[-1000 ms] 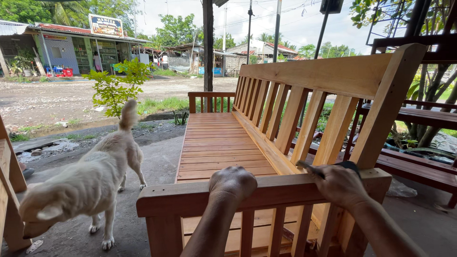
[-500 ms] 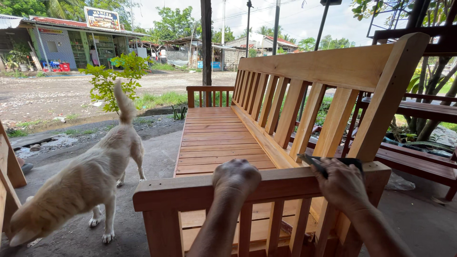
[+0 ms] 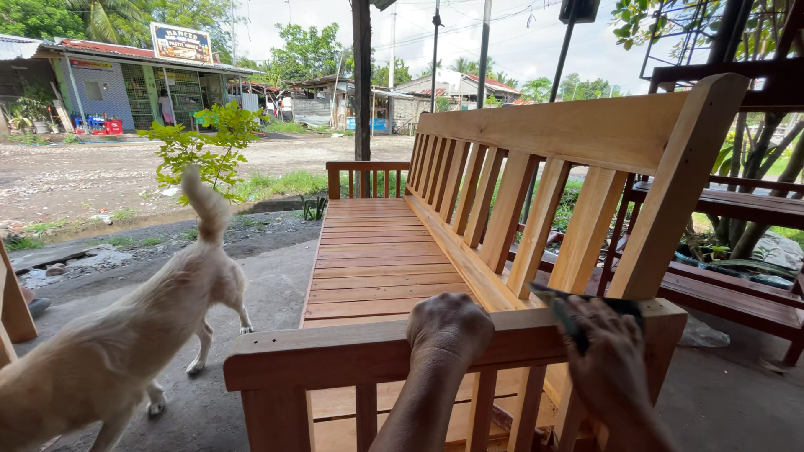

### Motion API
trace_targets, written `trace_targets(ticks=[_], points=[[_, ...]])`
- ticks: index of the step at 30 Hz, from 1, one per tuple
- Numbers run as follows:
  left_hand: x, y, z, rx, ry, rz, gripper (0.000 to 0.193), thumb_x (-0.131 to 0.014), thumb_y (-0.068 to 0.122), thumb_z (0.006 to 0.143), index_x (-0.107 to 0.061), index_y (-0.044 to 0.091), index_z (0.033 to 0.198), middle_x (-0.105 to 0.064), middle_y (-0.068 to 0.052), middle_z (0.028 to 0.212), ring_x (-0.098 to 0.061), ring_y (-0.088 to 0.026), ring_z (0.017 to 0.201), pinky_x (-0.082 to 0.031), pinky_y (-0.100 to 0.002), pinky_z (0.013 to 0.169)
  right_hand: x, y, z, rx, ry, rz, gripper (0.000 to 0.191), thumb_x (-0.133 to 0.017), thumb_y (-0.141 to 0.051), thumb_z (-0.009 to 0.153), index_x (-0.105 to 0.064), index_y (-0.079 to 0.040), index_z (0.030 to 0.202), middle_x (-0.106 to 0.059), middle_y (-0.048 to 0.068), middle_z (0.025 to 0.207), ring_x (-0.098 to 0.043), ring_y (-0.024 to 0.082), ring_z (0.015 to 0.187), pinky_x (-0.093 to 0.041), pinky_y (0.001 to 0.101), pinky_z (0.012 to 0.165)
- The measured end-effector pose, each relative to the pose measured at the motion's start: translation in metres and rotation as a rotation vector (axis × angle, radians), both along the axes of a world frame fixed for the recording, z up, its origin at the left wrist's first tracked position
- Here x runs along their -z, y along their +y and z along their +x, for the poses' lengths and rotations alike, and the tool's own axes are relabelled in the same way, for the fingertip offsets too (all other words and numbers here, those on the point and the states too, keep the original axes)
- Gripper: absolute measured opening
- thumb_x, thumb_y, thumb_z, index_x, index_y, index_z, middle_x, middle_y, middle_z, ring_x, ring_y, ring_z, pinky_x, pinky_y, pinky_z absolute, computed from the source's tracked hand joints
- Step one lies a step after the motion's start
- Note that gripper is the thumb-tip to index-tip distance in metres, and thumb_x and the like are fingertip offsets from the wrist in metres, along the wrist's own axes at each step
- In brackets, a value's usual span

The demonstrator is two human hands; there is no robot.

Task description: The person sands a wooden bench with a sheet of sandpaper, working along the armrest, back rail, and slats. They steady the bench with one hand while rubbing the sandpaper over the wood surfaces, moving around the bench to reach different sections.

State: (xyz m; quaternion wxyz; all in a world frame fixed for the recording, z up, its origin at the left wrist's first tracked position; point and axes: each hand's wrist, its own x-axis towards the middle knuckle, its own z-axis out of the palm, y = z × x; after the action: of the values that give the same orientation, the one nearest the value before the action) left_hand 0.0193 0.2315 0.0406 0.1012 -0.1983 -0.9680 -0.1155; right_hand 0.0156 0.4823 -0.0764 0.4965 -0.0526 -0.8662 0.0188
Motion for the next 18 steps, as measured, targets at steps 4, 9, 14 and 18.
trace_targets(ticks=[4,9,14,18], points=[[0.000,-0.002,0.001,-0.023,-0.005,0.018,0.034,-0.047,0.029,0.103,-0.077,0.013,0.106,-0.075,-0.011,0.107,-0.072,-0.024,0.104,-0.058,-0.045,0.091,0.020,-0.042,0.004,-0.332,0.010,0.045,0.050,-0.056,-0.030,0.092,-0.060,-0.023,0.141,-0.057,0.003,0.149,-0.041,0.027,0.145,-0.018,0.0528,0.122],[0.004,-0.006,0.001,-0.045,-0.018,0.054,0.037,-0.045,0.030,0.104,-0.077,0.012,0.105,-0.075,-0.012,0.105,-0.073,-0.025,0.102,-0.058,-0.045,0.091,-0.009,0.012,0.040,-0.286,0.110,-0.059,0.052,-0.058,-0.026,0.094,-0.055,-0.023,0.146,-0.052,0.002,0.155,-0.038,0.028,0.151,-0.020,0.0506,0.125],[0.003,-0.005,0.002,-0.058,-0.022,0.085,0.039,-0.043,0.032,0.104,-0.077,0.011,0.103,-0.075,-0.013,0.103,-0.073,-0.026,0.101,-0.058,-0.046,0.091,0.002,0.001,0.022,-0.062,0.090,-0.117,0.052,-0.066,-0.023,0.094,-0.054,-0.027,0.145,-0.050,-0.001,0.154,-0.036,0.029,0.151,-0.019,0.0533,0.125],[0.002,-0.007,0.005,-0.071,-0.026,0.102,0.042,-0.042,0.033,0.105,-0.077,0.010,0.102,-0.075,-0.014,0.102,-0.073,-0.027,0.100,-0.057,-0.046,0.092,0.035,-0.018,0.005,-0.315,0.073,0.017,0.059,-0.063,-0.014,0.088,-0.053,-0.025,0.145,-0.047,0.003,0.156,-0.034,0.030,0.149,-0.019,0.0555,0.122]])
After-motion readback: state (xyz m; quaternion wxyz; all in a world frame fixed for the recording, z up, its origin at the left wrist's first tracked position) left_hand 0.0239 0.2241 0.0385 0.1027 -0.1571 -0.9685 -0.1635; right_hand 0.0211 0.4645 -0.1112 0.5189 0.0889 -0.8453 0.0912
